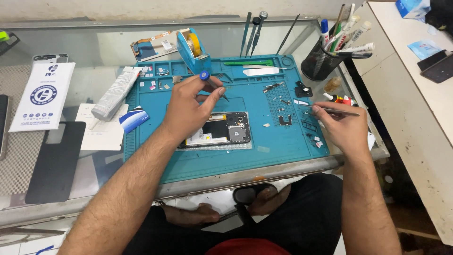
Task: Technician disassembling and repairing a smartphone on an anti-static mat using precision tools.
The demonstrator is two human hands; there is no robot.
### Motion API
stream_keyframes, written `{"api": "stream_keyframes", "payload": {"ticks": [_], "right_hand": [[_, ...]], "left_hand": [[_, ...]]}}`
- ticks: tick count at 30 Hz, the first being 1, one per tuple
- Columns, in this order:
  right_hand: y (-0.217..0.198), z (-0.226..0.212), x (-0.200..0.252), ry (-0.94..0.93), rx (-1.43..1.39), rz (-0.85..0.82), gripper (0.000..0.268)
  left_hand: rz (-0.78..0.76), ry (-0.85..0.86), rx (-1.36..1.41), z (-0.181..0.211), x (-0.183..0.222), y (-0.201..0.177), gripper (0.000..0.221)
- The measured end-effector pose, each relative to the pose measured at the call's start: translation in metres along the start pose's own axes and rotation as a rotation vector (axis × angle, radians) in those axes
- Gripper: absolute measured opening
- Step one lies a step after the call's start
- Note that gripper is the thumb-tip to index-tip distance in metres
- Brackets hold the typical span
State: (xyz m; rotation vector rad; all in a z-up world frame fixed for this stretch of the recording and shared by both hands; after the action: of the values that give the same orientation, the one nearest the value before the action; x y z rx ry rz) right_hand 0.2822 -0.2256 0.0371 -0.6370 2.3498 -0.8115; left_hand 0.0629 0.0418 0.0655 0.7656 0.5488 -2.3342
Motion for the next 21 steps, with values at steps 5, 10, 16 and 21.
{"api": "stream_keyframes", "payload": {"ticks": [5,10,16,21], "right_hand": [[0.008,-0.001,0.005,-0.019,-0.129,0.060,0.017],[0.037,-0.034,0.010,-0.046,-0.277,0.038,0.017],[0.078,-0.070,0.010,-0.028,-0.416,-0.055,0.013],[0.100,-0.087,0.005,-0.104,-0.414,-0.105,0.013]], "left_hand": [[-0.014,-0.012,-0.002,0.001,0.000,0.002,0.010],[-0.034,-0.018,0.058,0.000,0.001,0.004,0.011],[-0.042,-0.005,0.099,0.001,0.003,0.005,0.011],[0.025,0.017,0.048,-0.002,0.000,-0.008,0.008]]}}
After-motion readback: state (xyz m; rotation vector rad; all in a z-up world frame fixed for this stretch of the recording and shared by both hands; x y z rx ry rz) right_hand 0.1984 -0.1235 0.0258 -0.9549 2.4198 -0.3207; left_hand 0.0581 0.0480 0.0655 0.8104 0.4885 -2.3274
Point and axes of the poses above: each hand's wrist, its own x-axis away from the middle knuckle, its own y-axis out of the palm, z = x × y, the point moved 10 cm from there along -x, towards the middle knuckle, and after that the axes turned 5 degrees about x, right-handed, at the moved point
